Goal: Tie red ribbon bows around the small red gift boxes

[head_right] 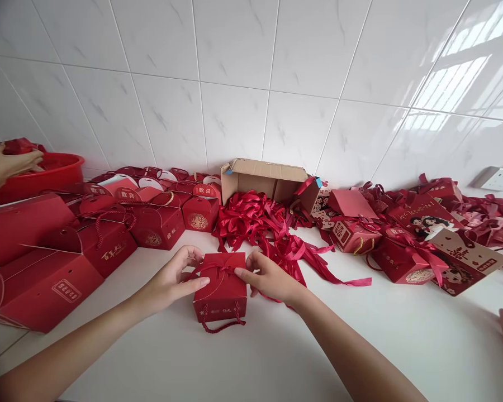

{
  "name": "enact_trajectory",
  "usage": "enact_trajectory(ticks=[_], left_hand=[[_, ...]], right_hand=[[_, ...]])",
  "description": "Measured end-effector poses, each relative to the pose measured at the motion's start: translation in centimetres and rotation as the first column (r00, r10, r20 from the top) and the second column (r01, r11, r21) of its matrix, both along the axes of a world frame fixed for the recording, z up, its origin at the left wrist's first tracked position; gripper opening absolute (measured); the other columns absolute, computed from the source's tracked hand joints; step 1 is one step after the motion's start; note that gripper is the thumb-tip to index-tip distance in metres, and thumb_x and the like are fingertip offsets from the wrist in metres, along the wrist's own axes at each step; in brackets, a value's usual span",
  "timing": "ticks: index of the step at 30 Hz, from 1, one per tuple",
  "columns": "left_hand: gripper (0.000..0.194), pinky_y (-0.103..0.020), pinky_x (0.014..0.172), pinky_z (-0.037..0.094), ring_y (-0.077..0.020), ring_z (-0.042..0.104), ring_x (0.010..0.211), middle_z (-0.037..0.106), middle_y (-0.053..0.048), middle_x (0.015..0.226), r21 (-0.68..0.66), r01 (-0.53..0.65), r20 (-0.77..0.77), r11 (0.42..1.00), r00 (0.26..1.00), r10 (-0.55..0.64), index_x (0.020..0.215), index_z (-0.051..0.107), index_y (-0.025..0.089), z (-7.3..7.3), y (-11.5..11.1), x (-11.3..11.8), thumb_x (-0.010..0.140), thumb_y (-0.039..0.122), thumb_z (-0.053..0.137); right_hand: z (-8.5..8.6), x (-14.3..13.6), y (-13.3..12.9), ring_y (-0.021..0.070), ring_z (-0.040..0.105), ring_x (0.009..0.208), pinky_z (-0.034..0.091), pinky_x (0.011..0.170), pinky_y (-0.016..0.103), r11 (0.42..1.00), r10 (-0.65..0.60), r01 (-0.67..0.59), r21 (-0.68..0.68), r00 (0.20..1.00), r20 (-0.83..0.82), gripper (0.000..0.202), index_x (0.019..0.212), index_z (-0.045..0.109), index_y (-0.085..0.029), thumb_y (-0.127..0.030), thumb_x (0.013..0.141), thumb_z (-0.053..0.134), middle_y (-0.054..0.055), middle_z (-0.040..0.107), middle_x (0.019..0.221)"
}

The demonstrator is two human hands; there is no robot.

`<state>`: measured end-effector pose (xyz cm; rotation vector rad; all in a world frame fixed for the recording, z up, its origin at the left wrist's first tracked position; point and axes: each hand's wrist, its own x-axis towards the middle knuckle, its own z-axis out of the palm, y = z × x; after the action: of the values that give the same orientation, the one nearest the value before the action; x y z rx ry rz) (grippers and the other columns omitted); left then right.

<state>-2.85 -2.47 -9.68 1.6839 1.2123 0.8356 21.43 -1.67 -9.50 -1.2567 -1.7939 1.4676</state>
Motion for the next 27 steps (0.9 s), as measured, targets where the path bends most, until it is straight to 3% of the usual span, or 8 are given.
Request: enact_trajectory(ticks=[4,8,11,13,18,21,23,27], left_hand=[[0.033,-0.031,0.078,0.046,-0.0204,0.056,0.095,0.055,-0.003,0.107,-0.187,0.006,0.023,0.982,1.0,-0.002,0.094,0.045,0.024,0.7,0.0,0.0,0.076,0.043,0.065],[0.031,-0.028,0.072,0.042,-0.0189,0.056,0.084,0.058,-0.002,0.087,-0.331,0.166,0.106,0.929,0.985,-0.138,0.084,0.054,0.019,1.6,-0.1,-0.2,0.079,0.049,0.062],[0.04,-0.024,0.051,0.028,-0.0118,0.039,0.058,0.039,0.004,0.063,-0.334,0.15,0.168,0.931,0.981,-0.098,0.066,0.047,0.019,1.2,0.2,-0.7,0.08,0.054,0.058],[0.046,-0.024,0.048,0.016,-0.0101,0.025,0.052,0.027,0.006,0.059,-0.313,0.093,0.177,0.945,0.983,-0.038,0.059,0.036,0.02,0.7,0.5,-1.1,0.079,0.055,0.059],[0.048,-0.025,0.05,0.013,-0.01,0.018,0.052,0.023,0.007,0.057,-0.226,0.058,0.052,0.972,0.998,-0.047,0.056,0.029,0.02,1.0,0.8,-1.8,0.076,0.047,0.063],[0.047,-0.024,0.049,0.017,-0.0102,0.022,0.051,0.023,0.007,0.056,-0.177,0.052,-0.057,0.983,0.996,-0.063,0.055,0.03,0.02,2.0,0.6,-1.7,0.076,0.046,0.062],[0.041,-0.023,0.051,0.026,-0.0111,0.035,0.054,0.034,0.006,0.058,-0.131,0.059,-0.121,0.99,0.99,-0.075,0.057,0.038,0.02,2.7,0.4,-1.6,0.077,0.046,0.062],[0.028,-0.028,0.074,0.045,-0.0212,0.058,0.095,0.062,-0.002,0.1,-0.068,0.031,-0.196,0.997,0.98,-0.044,0.089,0.057,0.023,3.2,0.3,-1.4,0.079,0.05,0.06]], right_hand=[[0.6,0.2,-0.2,0.0061,0.043,0.053,0.031,0.045,0.019,0.994,0.023,-0.023,-0.109,1.0,-0.009,0.043,0.081,0.044,-0.021,-0.058,0.076,0.064,-0.005,0.051,0.073],[1.5,0.4,0.0,0.0042,0.034,0.048,0.023,0.042,0.02,0.996,0.041,-0.036,-0.085,0.998,0.054,0.047,0.074,0.05,-0.018,-0.064,0.076,0.06,-0.004,0.048,0.068],[1.6,0.9,0.3,0.004,0.034,0.045,0.025,0.043,0.022,0.995,0.056,-0.048,-0.083,0.994,0.095,0.054,0.069,0.057,-0.015,-0.068,0.079,0.052,-0.001,0.052,0.068],[1.5,1.3,0.5,0.0052,0.037,0.044,0.027,0.045,0.023,0.997,0.029,-0.023,-0.074,0.996,0.084,0.052,0.067,0.057,-0.016,-0.066,0.077,0.056,-0.002,0.051,0.061],[0.9,2.3,0.3,0.0075,0.038,0.045,0.026,0.046,0.023,0.998,0.0,0.004,-0.069,0.998,0.062,0.045,0.063,0.057,-0.017,-0.06,0.073,0.066,-0.005,0.044,0.049],[1.1,2.5,0.0,0.0075,0.037,0.046,0.028,0.047,0.023,0.997,0.026,-0.022,-0.074,0.999,0.045,0.047,0.068,0.063,-0.016,-0.062,0.076,0.062,-0.004,0.048,0.052],[1.2,2.4,-0.2,0.0084,0.041,0.047,0.033,0.05,0.024,0.995,0.013,-0.006,-0.102,0.998,0.067,0.055,0.07,0.066,-0.016,-0.067,0.08,0.051,-0.001,0.053,0.055],[1.1,2.3,-0.1,0.0124,0.052,0.053,0.042,0.059,0.028,0.981,0.046,-0.012,-0.192,0.984,0.172,0.076,0.063,0.068,-0.014,-0.074,0.085,0.027,0.005,0.059,0.057]])
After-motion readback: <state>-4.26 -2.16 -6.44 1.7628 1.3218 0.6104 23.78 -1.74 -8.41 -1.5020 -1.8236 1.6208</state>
